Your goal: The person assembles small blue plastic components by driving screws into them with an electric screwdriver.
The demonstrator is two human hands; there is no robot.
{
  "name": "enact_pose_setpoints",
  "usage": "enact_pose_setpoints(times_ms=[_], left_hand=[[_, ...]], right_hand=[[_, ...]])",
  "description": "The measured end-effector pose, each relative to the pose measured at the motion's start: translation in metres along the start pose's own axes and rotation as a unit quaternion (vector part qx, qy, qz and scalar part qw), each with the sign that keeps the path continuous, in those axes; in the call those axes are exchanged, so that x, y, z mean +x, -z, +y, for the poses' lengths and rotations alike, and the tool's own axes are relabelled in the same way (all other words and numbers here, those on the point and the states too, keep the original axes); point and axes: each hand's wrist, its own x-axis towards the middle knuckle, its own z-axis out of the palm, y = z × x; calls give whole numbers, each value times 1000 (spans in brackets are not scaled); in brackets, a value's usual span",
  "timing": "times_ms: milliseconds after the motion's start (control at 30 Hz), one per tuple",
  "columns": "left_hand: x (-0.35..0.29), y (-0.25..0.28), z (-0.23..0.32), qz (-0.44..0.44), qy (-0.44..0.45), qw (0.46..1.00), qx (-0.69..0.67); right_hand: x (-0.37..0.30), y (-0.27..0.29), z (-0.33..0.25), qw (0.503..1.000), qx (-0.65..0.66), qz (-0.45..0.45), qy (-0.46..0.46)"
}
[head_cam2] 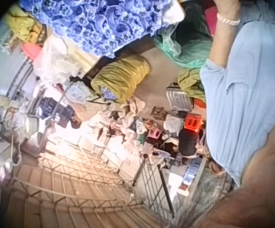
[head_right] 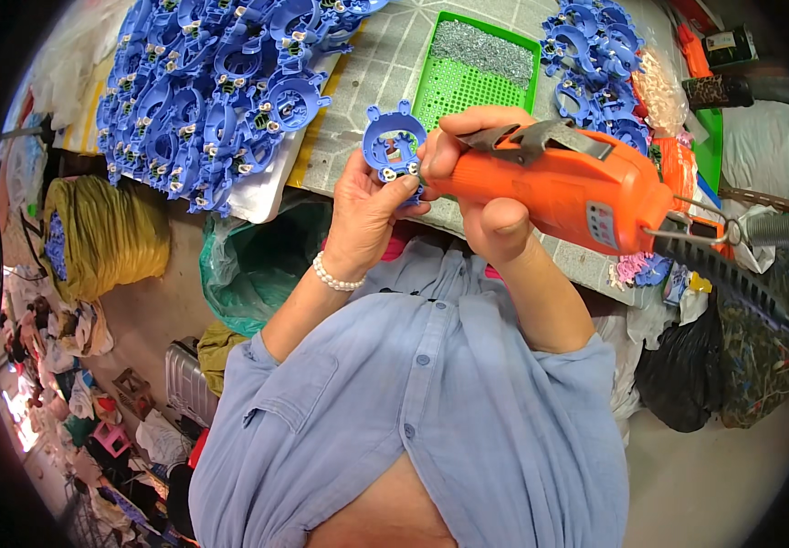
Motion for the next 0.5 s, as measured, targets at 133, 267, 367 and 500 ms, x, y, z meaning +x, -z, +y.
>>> enact_pose_setpoints(times_ms=[133, 267, 367, 500], left_hand=[[-1, -4, -1, 2, -8, 1000, -2], [-1, -12, -8, 27, -36, 999, -2], [1, -10, -13, 36, -52, 998, -2], [7, -9, -11, 27, -24, 999, 3]], right_hand=[[-1, -1, 5, 1000, 0, 16, 14], [0, 4, 8, 997, -14, -35, 62], [-2, 5, 3, 997, -36, -55, 47], [6, 15, -2, 992, -34, -110, 56]])
